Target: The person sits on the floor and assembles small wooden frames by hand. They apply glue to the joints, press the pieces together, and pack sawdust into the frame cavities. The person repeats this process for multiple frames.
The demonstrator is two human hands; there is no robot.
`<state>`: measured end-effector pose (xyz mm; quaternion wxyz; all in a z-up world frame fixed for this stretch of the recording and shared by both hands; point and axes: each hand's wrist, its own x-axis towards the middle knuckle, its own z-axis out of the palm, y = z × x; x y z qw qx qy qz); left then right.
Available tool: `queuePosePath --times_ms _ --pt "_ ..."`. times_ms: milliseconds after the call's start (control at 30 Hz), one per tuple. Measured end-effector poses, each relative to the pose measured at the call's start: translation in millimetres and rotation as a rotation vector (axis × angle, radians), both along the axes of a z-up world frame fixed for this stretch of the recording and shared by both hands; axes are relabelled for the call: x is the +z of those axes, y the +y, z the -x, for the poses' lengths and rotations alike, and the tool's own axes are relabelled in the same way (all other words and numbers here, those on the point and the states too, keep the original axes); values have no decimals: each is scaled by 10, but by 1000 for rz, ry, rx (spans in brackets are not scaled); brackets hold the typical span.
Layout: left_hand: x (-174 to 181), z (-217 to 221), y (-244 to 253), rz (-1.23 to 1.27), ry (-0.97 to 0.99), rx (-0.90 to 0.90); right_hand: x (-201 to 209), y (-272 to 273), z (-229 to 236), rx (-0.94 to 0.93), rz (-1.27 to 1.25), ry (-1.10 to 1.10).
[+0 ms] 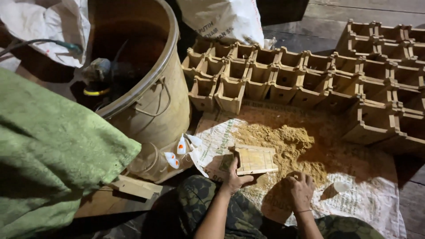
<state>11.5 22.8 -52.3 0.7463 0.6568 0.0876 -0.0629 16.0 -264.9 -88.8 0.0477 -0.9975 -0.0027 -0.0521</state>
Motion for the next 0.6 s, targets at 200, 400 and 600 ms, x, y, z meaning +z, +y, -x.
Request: queuePosePath --times_ms 200,400,600 --pt "229 62 -6 -10 30 -25 0 5 32 51 69 10" --pt "59 35 -4 -99 93 -23 -394 -160 -37 78 225 -62" --pt "546 54 -10 11 -82 -55 99 -33 55 36 76 17"
